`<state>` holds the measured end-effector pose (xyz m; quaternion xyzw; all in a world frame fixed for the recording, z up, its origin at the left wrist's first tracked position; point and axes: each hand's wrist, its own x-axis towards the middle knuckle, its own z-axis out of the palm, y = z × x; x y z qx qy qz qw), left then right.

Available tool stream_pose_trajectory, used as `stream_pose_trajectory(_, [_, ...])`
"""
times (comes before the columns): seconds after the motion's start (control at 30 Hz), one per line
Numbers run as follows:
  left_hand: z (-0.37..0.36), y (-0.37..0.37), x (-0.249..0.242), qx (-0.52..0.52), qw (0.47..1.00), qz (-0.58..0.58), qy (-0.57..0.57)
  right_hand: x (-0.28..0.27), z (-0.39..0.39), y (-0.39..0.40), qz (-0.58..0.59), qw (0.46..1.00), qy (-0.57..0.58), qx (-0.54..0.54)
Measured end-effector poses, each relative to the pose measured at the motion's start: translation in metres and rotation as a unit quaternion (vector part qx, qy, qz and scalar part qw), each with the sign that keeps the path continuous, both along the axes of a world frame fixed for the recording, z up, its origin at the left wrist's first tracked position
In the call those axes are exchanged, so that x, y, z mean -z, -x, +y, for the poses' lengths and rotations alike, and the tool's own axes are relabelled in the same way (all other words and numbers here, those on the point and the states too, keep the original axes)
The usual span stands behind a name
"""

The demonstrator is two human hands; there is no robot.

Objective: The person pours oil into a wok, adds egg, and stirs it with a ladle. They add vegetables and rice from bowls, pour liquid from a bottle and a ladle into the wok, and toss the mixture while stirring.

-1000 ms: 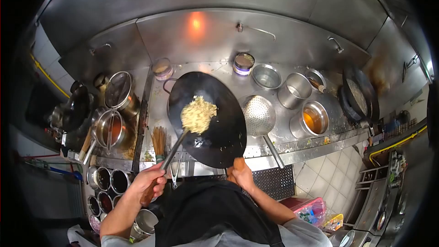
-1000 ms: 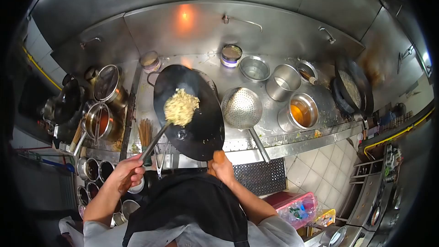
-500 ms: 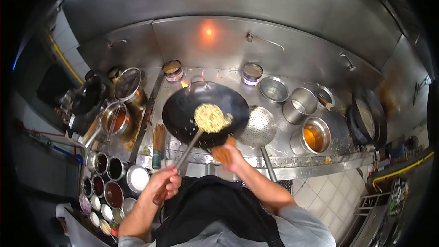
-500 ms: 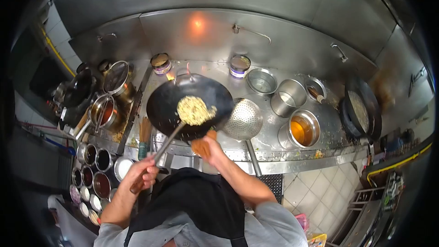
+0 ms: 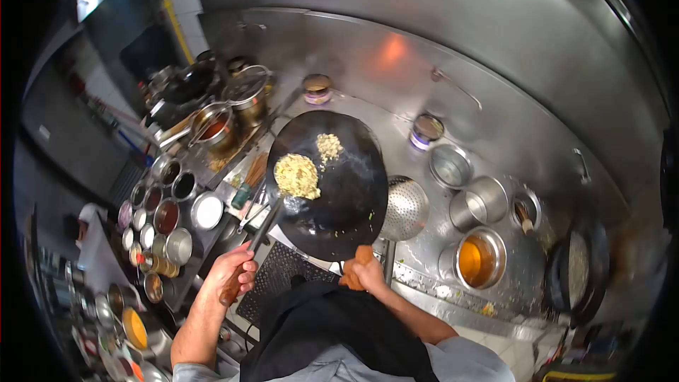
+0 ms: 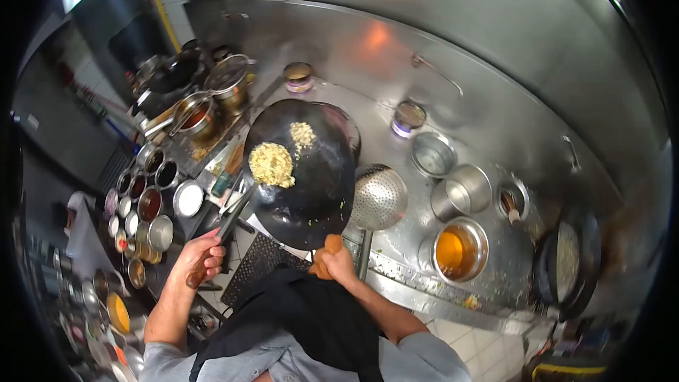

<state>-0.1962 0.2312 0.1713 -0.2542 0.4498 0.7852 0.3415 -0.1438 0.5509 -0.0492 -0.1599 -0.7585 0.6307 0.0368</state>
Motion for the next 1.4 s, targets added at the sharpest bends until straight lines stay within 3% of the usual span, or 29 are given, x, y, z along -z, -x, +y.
stream_pose_trajectory(0.07, [0.006, -0.017, 0.001, -0.023, 0.999, -0.005, -0.022, -0.006, 0.004, 0.002, 0.042, 0.998, -0.044, -0.021])
stream_pose_trajectory(0.13, [0.008, -0.034, 0.013, -0.04, 0.996, -0.012, -0.075, -0.014, 0.005, 0.011, -0.081, 0.991, 0.076, -0.073])
stream_pose_trajectory(0.17, [0.005, -0.045, 0.032, -0.07, 0.993, -0.007, -0.095, -0.016, 0.003, 0.011, -0.081, 0.99, 0.073, -0.093])
stream_pose_trajectory(0.23, [0.005, -0.078, 0.043, -0.111, 0.982, 0.006, -0.155, -0.028, -0.007, 0.01, -0.151, 0.954, 0.225, -0.126])
stream_pose_trajectory(0.27, [0.004, -0.098, 0.047, -0.137, 0.973, -0.006, -0.188, -0.041, -0.016, 0.005, -0.151, 0.947, 0.245, -0.14])
stream_pose_trajectory(0.43, [0.019, -0.213, 0.049, -0.265, 0.954, 0.033, -0.139, -0.027, -0.036, -0.004, -0.265, 0.881, 0.29, -0.264])
stream_pose_trajectory(0.6, [0.041, -0.33, 0.044, -0.4, 0.903, 0.072, -0.14, -0.037, -0.078, -0.032, -0.309, 0.827, 0.26, -0.391])
stream_pose_trajectory(0.77, [0.08, -0.432, 0.04, -0.558, 0.824, 0.07, -0.071, -0.048, -0.111, -0.067, -0.369, 0.775, 0.211, -0.468])
stream_pose_trajectory(0.87, [0.077, -0.475, 0.043, -0.616, 0.784, 0.071, 0.015, -0.042, -0.129, -0.096, -0.373, 0.759, 0.176, -0.504])
stream_pose_trajectory(0.93, [0.067, -0.491, 0.044, -0.638, 0.764, 0.054, 0.084, -0.035, -0.136, -0.115, -0.429, 0.699, 0.23, -0.523])
stream_pose_trajectory(1.07, [0.023, -0.507, 0.071, -0.623, 0.748, 0.039, 0.225, -0.028, -0.132, -0.144, -0.445, 0.696, 0.236, -0.512])
stream_pose_trajectory(1.2, [-0.024, -0.505, 0.117, -0.621, 0.732, 0.033, 0.28, -0.021, -0.111, -0.151, -0.421, 0.71, 0.242, -0.51])
stream_pose_trajectory(1.27, [-0.039, -0.5, 0.149, -0.504, 0.705, -0.062, 0.495, -0.02, -0.096, -0.147, -0.416, 0.723, 0.211, -0.51])
stream_pose_trajectory(1.3, [-0.046, -0.505, 0.177, -0.503, 0.708, -0.059, 0.493, -0.017, -0.088, -0.144, -0.414, 0.726, 0.21, -0.508])
stream_pose_trajectory(1.33, [-0.053, -0.512, 0.209, -0.409, 0.631, -0.101, 0.652, -0.01, -0.081, -0.137, -0.41, 0.727, 0.207, -0.511])
stream_pose_trajectory(1.37, [-0.052, -0.509, 0.203, -0.298, 0.525, -0.141, 0.784, -0.008, -0.078, -0.134, -0.409, 0.725, 0.206, -0.514])
stream_pose_trajectory(1.4, [-0.05, -0.508, 0.197, -0.321, 0.573, -0.175, 0.734, -0.006, -0.075, -0.132, -0.403, 0.733, 0.207, -0.507])
